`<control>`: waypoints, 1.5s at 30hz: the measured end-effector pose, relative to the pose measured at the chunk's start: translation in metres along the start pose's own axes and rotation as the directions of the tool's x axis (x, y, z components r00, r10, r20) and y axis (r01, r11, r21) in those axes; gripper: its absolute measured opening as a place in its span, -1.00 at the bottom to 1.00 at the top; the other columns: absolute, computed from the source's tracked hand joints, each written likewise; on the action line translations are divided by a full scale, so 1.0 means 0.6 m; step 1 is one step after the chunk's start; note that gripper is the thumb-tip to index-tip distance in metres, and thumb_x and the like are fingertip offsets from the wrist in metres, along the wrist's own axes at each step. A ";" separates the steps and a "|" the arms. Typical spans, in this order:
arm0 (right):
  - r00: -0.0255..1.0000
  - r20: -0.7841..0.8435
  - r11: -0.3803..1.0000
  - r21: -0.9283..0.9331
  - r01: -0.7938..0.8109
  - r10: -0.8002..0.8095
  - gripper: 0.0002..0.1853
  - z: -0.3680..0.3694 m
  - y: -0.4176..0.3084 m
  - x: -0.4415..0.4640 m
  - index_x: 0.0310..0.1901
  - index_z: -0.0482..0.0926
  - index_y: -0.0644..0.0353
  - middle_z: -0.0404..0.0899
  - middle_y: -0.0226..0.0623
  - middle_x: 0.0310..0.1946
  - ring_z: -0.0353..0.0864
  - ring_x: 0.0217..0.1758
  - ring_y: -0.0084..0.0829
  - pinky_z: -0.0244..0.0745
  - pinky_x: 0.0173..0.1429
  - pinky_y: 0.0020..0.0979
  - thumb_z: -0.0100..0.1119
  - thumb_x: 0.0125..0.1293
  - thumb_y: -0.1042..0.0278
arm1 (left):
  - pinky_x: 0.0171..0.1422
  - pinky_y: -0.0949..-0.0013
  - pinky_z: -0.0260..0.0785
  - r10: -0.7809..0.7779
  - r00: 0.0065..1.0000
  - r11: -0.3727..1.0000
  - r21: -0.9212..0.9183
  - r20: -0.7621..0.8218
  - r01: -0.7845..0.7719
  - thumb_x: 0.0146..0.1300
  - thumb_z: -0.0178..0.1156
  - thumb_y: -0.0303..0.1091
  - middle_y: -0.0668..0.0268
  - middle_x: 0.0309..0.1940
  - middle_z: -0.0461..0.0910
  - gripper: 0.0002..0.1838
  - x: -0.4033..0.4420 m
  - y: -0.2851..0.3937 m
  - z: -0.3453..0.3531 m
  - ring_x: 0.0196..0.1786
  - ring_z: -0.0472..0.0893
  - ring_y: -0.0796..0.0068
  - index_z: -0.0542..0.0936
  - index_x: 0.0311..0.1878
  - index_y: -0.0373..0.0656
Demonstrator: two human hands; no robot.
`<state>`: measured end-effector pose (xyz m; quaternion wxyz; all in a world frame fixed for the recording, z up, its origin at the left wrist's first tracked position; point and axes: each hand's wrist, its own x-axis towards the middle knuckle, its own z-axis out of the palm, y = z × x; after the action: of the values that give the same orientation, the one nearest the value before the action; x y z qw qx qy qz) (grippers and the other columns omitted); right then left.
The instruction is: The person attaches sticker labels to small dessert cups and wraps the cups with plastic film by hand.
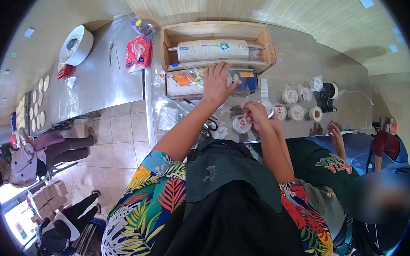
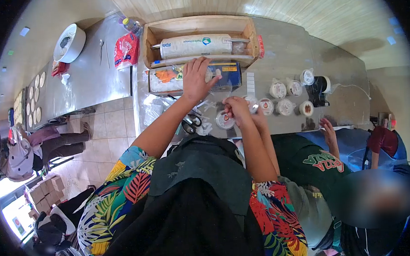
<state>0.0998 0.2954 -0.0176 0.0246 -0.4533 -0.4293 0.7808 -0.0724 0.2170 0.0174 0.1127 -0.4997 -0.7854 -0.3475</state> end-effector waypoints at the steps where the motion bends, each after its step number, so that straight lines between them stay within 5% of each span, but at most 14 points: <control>1: 1.000 -0.004 1.000 0.001 0.001 -0.001 -0.87 0.003 0.004 0.006 -0.41 0.51 0.20 0.41 -0.42 -0.72 0.28 -0.79 -0.63 0.09 -0.75 -0.57 0.13 0.18 0.33 | 0.25 0.09 0.10 -0.031 0.999 0.999 -0.011 0.031 0.031 0.00 0.31 -0.01 0.18 0.03 0.42 -0.39 -0.004 -0.004 0.007 0.12 0.35 0.12 0.45 0.06 -0.17; 7: 0.998 -0.050 0.998 -0.043 -0.041 0.039 -0.82 0.022 0.034 0.038 -0.38 0.54 0.20 0.41 -0.43 -0.70 0.28 -0.77 -0.63 0.09 -0.74 -0.57 0.15 0.24 0.26 | 0.22 0.07 0.09 -0.069 0.997 0.997 0.050 0.039 0.067 -0.05 0.33 -0.01 0.28 0.01 0.42 -0.49 -0.012 -0.003 0.008 0.14 0.32 0.16 0.59 -0.05 -0.09; 12: 0.989 -0.026 0.921 0.368 -0.128 0.147 -0.81 0.018 0.025 0.031 -0.25 0.54 0.19 0.45 -0.44 -0.64 0.25 -0.74 -0.63 0.17 -0.65 -0.56 0.15 0.27 0.24 | 0.17 0.08 0.11 -0.118 0.990 0.990 0.093 0.075 0.111 -0.10 0.37 -0.05 0.33 -0.02 0.41 -0.50 -0.020 -0.004 0.007 0.15 0.29 0.17 0.62 -0.05 -0.01; 16: 0.988 -0.050 0.902 0.417 -0.111 0.144 -0.76 0.001 0.007 -0.005 -0.16 0.53 0.19 0.47 -0.40 -0.56 0.34 -0.64 -0.63 0.23 -0.59 -0.59 0.19 0.24 0.22 | 0.16 0.09 0.12 -0.080 0.996 0.991 0.111 0.044 0.075 -0.12 0.38 -0.10 0.33 -0.02 0.41 -0.51 -0.024 -0.011 0.014 0.15 0.30 0.17 0.62 -0.05 -0.01; 18: 0.932 -0.316 0.982 0.001 0.188 -0.178 -0.82 0.001 -0.006 -0.015 -0.16 0.51 0.22 0.50 -0.38 -0.52 0.40 -0.56 -0.64 0.21 -0.59 -0.61 0.12 0.29 0.31 | 0.17 0.10 0.12 -0.083 0.996 0.990 0.115 0.038 0.079 -0.12 0.38 -0.12 0.33 -0.01 0.42 -0.52 -0.023 -0.013 0.016 0.16 0.30 0.17 0.61 -0.05 0.00; 19: 0.931 -0.318 0.983 -0.006 0.186 -0.178 -0.82 0.005 -0.013 -0.015 -0.16 0.51 0.22 0.50 -0.38 -0.52 0.40 -0.56 -0.64 0.21 -0.59 -0.61 0.12 0.29 0.31 | 0.18 0.09 0.13 -0.079 0.997 0.994 0.075 0.021 0.077 -0.13 0.40 -0.13 0.30 0.02 0.40 -0.49 -0.025 -0.016 0.016 0.17 0.29 0.14 0.59 -0.02 -0.01; 21: 0.869 -0.193 0.888 -0.170 0.427 -0.455 -0.82 0.022 -0.028 -0.003 -0.11 0.49 0.28 0.53 -0.34 -0.45 0.49 -0.45 -0.60 0.37 -0.51 -0.60 0.08 0.31 0.41 | 0.18 0.07 0.15 -0.076 0.997 0.997 0.028 0.001 0.076 -0.14 0.41 -0.14 0.26 0.06 0.38 -0.45 -0.029 -0.018 0.018 0.19 0.29 0.10 0.57 0.00 -0.01; 24: 0.833 -0.116 0.841 -0.062 0.538 -0.541 -0.82 0.069 -0.044 0.028 -0.08 0.47 0.33 0.55 -0.30 -0.37 0.55 -0.36 -0.54 0.53 -0.34 -0.53 0.01 0.31 0.52 | 0.21 0.03 0.17 -0.139 0.985 0.986 -0.106 -0.101 0.128 -0.21 0.48 -0.20 0.13 0.17 0.27 -0.30 -0.035 -0.021 0.020 0.24 0.24 0.02 0.47 0.10 -0.04; 26: 0.872 -0.126 0.878 0.018 0.478 -0.472 -0.82 0.088 -0.047 0.043 -0.08 0.47 0.34 0.55 -0.28 -0.31 0.56 -0.30 -0.51 0.56 -0.25 -0.49 -0.01 0.30 0.54 | 0.24 0.00 0.17 -0.181 0.973 0.961 -0.239 -0.146 0.143 -0.28 0.53 -0.25 -0.01 0.23 0.15 -0.08 -0.042 -0.030 0.027 0.26 0.21 -0.06 0.30 0.24 -0.05; 33: 0.948 -0.027 0.927 0.201 0.316 -0.317 -0.70 0.111 -0.040 0.061 0.01 0.48 0.32 0.51 -0.26 -0.13 0.53 -0.09 -0.45 0.52 -0.02 -0.41 -0.12 0.26 0.60 | 0.30 0.02 0.11 -0.238 0.951 0.915 -0.374 -0.197 0.151 -0.27 0.50 -0.34 -0.10 0.23 0.12 0.08 -0.062 -0.040 0.025 0.28 0.17 -0.11 0.06 0.35 -0.19; 35: 0.949 0.011 0.924 0.232 0.303 -0.314 -0.68 0.111 -0.042 0.064 0.03 0.48 0.31 0.51 -0.28 -0.13 0.52 -0.07 -0.45 0.50 0.01 -0.39 -0.13 0.25 0.60 | 0.32 0.04 0.10 -0.312 0.926 0.949 -0.018 -0.213 0.316 -0.24 0.47 -0.37 -0.13 0.21 0.13 0.09 -0.060 -0.016 0.006 0.25 0.19 -0.15 0.00 0.35 -0.35; 36: 0.953 0.017 0.931 0.216 0.293 -0.304 -0.66 0.112 -0.043 0.064 0.04 0.48 0.31 0.50 -0.29 -0.13 0.51 -0.05 -0.45 0.49 0.03 -0.37 -0.13 0.24 0.59 | 0.32 0.04 0.10 -0.313 0.924 0.948 -0.015 -0.221 0.317 -0.24 0.47 -0.37 -0.13 0.21 0.13 0.09 -0.063 -0.013 0.013 0.25 0.19 -0.15 0.00 0.35 -0.35; 41: 0.963 0.027 0.939 0.228 0.257 -0.270 -0.63 0.130 -0.051 0.050 0.06 0.45 0.34 0.51 -0.26 -0.07 0.49 -0.02 -0.40 0.43 0.12 -0.31 -0.12 0.20 0.61 | 0.33 0.04 0.07 -0.484 0.853 0.828 -0.416 -0.193 0.376 -0.17 0.43 -0.40 -0.17 0.17 0.18 0.05 -0.066 -0.009 0.031 0.21 0.24 -0.14 -0.03 0.34 -0.42; 45: 0.980 0.082 0.895 0.427 0.132 -0.183 -0.59 0.136 -0.049 0.050 0.09 0.41 0.35 0.50 -0.23 -0.06 0.48 0.02 -0.35 0.39 0.17 -0.29 -0.14 0.16 0.58 | 0.32 0.06 0.10 -0.485 0.853 0.829 -0.410 -0.192 0.379 -0.18 0.43 -0.40 -0.15 0.17 0.20 0.03 -0.055 -0.007 0.014 0.22 0.24 -0.11 0.00 0.32 -0.43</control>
<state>0.0126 0.2738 0.0002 0.1589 -0.3534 -0.2875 0.8759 -0.0591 0.1980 -0.0080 0.0504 -0.2630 -0.7769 -0.5698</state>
